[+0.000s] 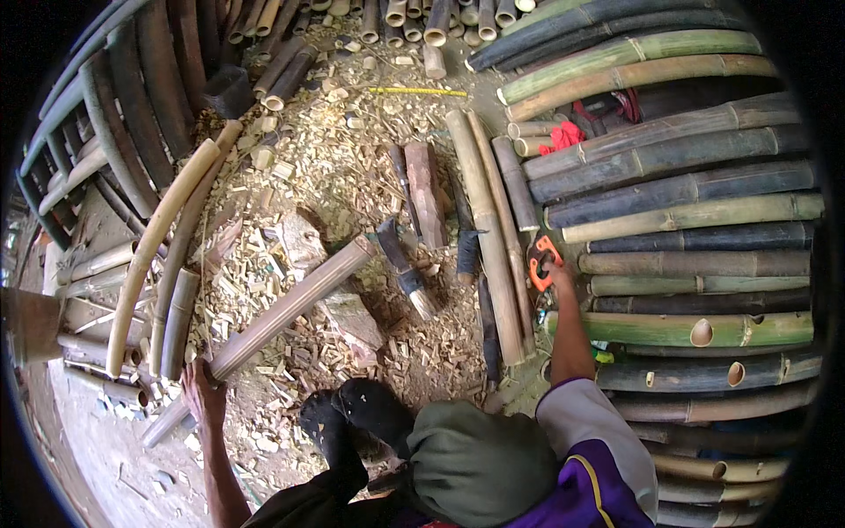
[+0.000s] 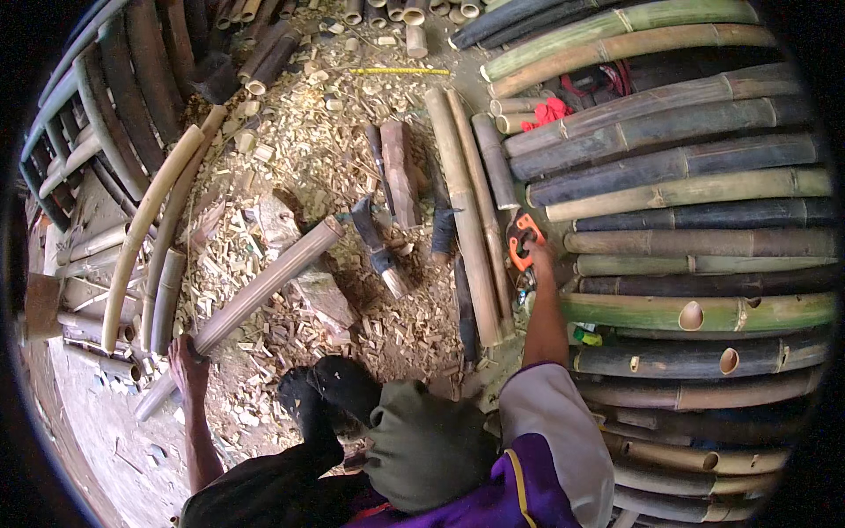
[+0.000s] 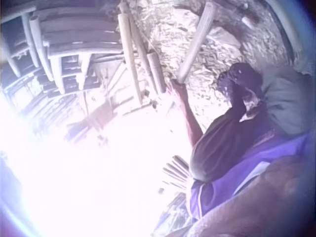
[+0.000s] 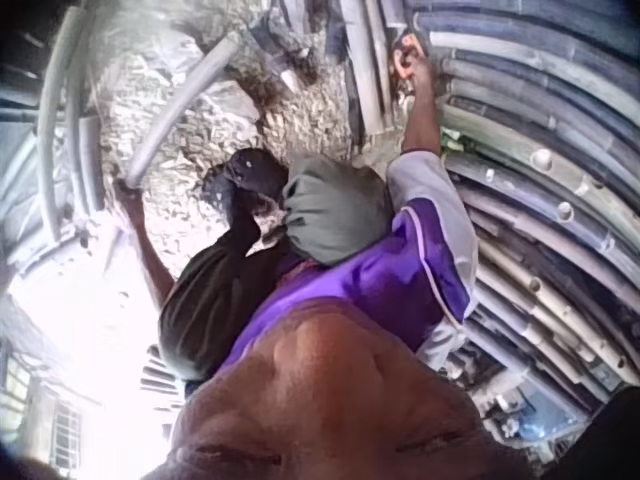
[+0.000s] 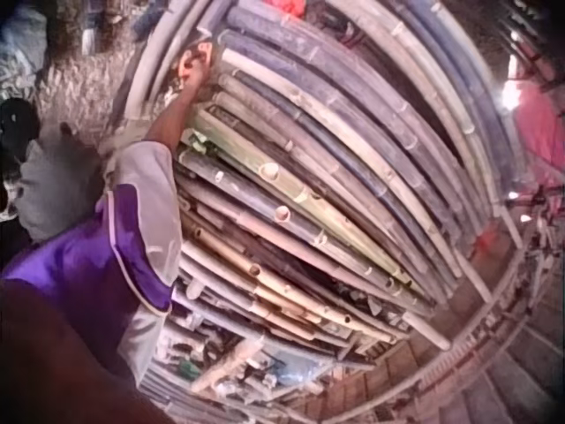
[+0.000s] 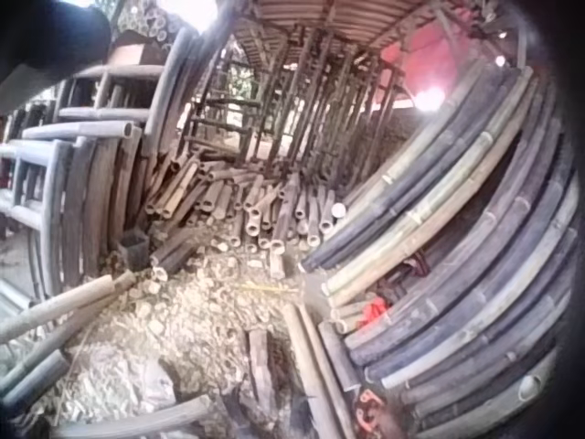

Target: The person sits on the ground and uses a hand saw to cut a bamboo pole into shorter sections. They then use a wooden mallet and a metal splitting tool to split the bamboo lengthwise into strips. The person repeatedly positions the tool and strikes it with the mallet to separate the bamboo.

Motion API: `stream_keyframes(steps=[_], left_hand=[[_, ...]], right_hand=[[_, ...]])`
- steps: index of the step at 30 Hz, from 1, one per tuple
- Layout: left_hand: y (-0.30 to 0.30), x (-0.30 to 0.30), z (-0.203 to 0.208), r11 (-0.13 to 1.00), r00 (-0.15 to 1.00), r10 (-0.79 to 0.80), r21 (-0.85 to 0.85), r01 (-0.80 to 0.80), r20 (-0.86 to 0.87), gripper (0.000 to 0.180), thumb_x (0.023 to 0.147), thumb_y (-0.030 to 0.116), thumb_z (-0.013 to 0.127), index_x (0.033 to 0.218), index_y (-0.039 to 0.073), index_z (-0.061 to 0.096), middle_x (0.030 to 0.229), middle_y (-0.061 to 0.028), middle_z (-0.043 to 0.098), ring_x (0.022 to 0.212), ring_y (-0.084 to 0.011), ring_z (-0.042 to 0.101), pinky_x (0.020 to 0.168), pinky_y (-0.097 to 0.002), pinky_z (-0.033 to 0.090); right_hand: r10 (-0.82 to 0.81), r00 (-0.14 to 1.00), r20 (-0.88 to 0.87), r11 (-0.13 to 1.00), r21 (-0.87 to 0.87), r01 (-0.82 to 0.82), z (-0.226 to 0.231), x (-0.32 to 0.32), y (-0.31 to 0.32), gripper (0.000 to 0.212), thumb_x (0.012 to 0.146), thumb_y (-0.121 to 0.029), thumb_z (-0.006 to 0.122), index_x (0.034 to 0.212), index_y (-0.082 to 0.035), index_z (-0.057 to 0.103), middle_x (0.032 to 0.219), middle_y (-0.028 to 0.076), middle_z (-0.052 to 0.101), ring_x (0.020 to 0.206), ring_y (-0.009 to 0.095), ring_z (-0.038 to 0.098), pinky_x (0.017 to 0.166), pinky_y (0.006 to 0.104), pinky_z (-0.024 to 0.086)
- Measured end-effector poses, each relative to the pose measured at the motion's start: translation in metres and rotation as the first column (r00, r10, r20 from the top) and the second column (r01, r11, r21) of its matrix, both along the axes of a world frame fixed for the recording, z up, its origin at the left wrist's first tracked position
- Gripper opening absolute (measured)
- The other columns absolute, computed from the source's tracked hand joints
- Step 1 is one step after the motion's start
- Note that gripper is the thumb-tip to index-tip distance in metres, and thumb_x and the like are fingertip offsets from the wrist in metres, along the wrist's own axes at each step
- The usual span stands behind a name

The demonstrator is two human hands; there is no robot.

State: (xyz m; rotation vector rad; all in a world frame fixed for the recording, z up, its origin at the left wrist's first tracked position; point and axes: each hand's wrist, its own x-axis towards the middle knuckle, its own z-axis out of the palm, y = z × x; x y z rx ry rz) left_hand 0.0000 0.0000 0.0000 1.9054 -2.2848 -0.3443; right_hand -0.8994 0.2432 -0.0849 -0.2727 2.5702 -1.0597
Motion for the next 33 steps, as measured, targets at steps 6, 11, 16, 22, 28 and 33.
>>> stream_keyframes(steps=[6,11,16,22,28,33], left_hand=[[0.003,0.024,0.040,0.999,1.000,0.001,-0.033,-0.001,-0.005,0.054,0.060,0.002,0.085,0.109,0.006,0.062,0.103,-0.0109,0.064,0.100,-0.0356,0.059,0.089,-0.0470,0.047],[0.005,0.013,0.034,1.000,0.991,-0.001,0.005,0.001,-0.136,0.054,0.062,0.002,0.083,0.112,0.006,0.064,0.103,-0.0122,0.064,0.101,-0.0359,0.060,0.091,-0.0470,0.047],[0.009,0.026,0.022,0.995,0.991,-0.051,-0.089,0.040,-0.122,0.059,0.066,0.004,0.082,0.122,0.006,0.064,0.106,-0.0122,0.065,0.104,-0.0360,0.060,0.097,-0.0498,0.045],[-0.017,-0.003,0.046,0.983,0.982,-0.174,0.047,0.177,-0.069,0.096,0.062,0.023,0.094,0.144,0.009,0.046,0.134,-0.0206,0.055,0.126,-0.0410,0.050,0.108,-0.0527,0.040],[-0.087,-0.204,0.130,0.703,0.753,-0.571,0.280,0.654,-0.326,0.079,0.085,0.045,0.080,0.146,0.004,0.049,0.148,-0.0211,0.053,0.139,-0.0365,0.047,0.117,-0.0504,0.038],[-0.090,-0.281,0.073,0.772,0.860,-0.505,0.484,0.412,0.074,0.089,0.085,0.054,0.079,0.155,0.014,0.040,0.157,-0.0206,0.044,0.149,-0.0428,0.032,0.120,-0.0686,0.023]], right_hand=[[-0.239,0.969,0.064,0.774,-0.590,0.230,0.069,0.135,-0.075,0.034,0.075,0.008,0.068,0.104,-0.003,0.054,0.089,0.006,0.061,0.074,0.018,0.064,0.059,0.0332,0.054],[-0.085,0.944,-0.318,0.875,-0.477,-0.082,0.168,0.157,-0.059,0.028,0.078,0.008,0.064,0.099,-0.003,0.049,0.087,0.003,0.052,0.072,0.011,0.050,0.066,0.0261,0.045],[-0.078,0.740,-0.668,0.930,-0.316,-0.187,0.249,0.223,-0.034,0.031,0.073,0.010,0.066,0.098,-0.004,0.052,0.089,0.000,0.049,0.081,0.011,0.049,0.075,0.0268,0.044],[-0.268,0.922,-0.279,0.749,-0.663,0.017,0.291,0.250,0.048,0.028,0.084,0.001,0.069,0.108,-0.003,0.056,0.088,0.001,0.056,0.079,0.014,0.056,0.071,0.0312,0.048],[0.421,0.873,0.245,0.375,-0.924,0.079,0.299,0.330,0.026,0.010,0.097,-0.015,0.055,0.099,-0.005,0.052,0.068,-0.003,0.044,0.060,0.010,0.044,0.059,0.0282,0.041],[0.372,0.912,0.173,0.483,-0.875,-0.031,0.277,0.421,-0.019,0.050,0.095,-0.019,0.056,0.137,0.009,0.052,0.066,-0.002,0.048,0.056,0.009,0.047,0.055,0.0274,0.044]])
